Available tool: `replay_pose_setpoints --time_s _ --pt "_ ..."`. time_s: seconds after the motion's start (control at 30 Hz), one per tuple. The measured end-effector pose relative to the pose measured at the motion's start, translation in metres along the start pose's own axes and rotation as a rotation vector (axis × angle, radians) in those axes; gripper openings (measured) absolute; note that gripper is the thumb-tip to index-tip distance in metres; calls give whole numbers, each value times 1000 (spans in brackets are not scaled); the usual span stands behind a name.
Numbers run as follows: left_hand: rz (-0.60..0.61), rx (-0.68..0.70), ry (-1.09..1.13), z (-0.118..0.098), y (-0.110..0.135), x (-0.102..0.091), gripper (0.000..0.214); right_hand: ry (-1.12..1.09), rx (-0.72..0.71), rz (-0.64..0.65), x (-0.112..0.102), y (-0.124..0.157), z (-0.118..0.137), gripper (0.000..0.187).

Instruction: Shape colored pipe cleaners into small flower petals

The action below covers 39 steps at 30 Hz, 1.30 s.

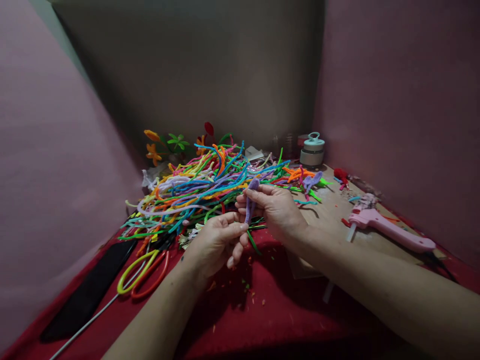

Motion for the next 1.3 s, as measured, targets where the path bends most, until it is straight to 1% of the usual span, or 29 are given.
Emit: replay_pose_setpoints --time_s 0.07,0.2,0.3,0.43,0.53,0.6,0.63,0.7,0.77,0.83,0.93,1.0,1.07,1.13,1.3 --pt "11 -6 -37 -2 2 -1 14 14 6 11 0 1 1 11" --pt "-72 -8 -212 -8 5 2 13 63 33 7 0 2 1 9" --pt "-101 -10 -329 -11 6 5 14 76 76 -29 -1 2 1 6" --pt "-109 -20 -393 -10 5 5 15 40 102 -42 -3 1 0 5" --pt "-123 17 -406 -9 5 4 15 -28 100 -52 -7 -3 -2 5" --pt "-128 100 -415 -11 7 3 19 -61 118 -99 -10 -6 -3 2" --pt "-122 161 -421 -12 8 3 25 -72 135 -127 -11 -8 -3 0" --pt "-93 300 -454 -14 10 3 36 -98 178 -170 -13 -10 -4 4" --pt "-87 434 -558 -13 12 0 40 -145 216 -174 -14 -12 -4 6" --pt "-156 552 -744 -11 11 -3 36 -174 244 -157 -14 -13 -5 7" --pt "-338 722 -1044 -5 7 -7 26 -164 277 -139 -13 -12 -6 7" --pt "-435 825 -1170 -3 4 -7 20 -155 286 -134 -12 -9 -8 6" --pt "-489 904 -1241 -2 3 -6 19 -155 275 -130 -11 -7 -10 6" --pt "-506 963 -1283 -2 3 -4 22 -163 259 -124 -11 -5 -11 6" --pt "-449 1030 -1289 -3 7 -3 29 -154 239 -125 -12 -6 -13 5"
Point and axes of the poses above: each hand's wrist, its own y-axis away from the middle knuckle, its own x-axis out of the palm, z = x × y, the point moved 1 cm from there along -y, towards the middle knuckle, and after that the axes turned 15 degrees about -y, right-handed, at the moved point
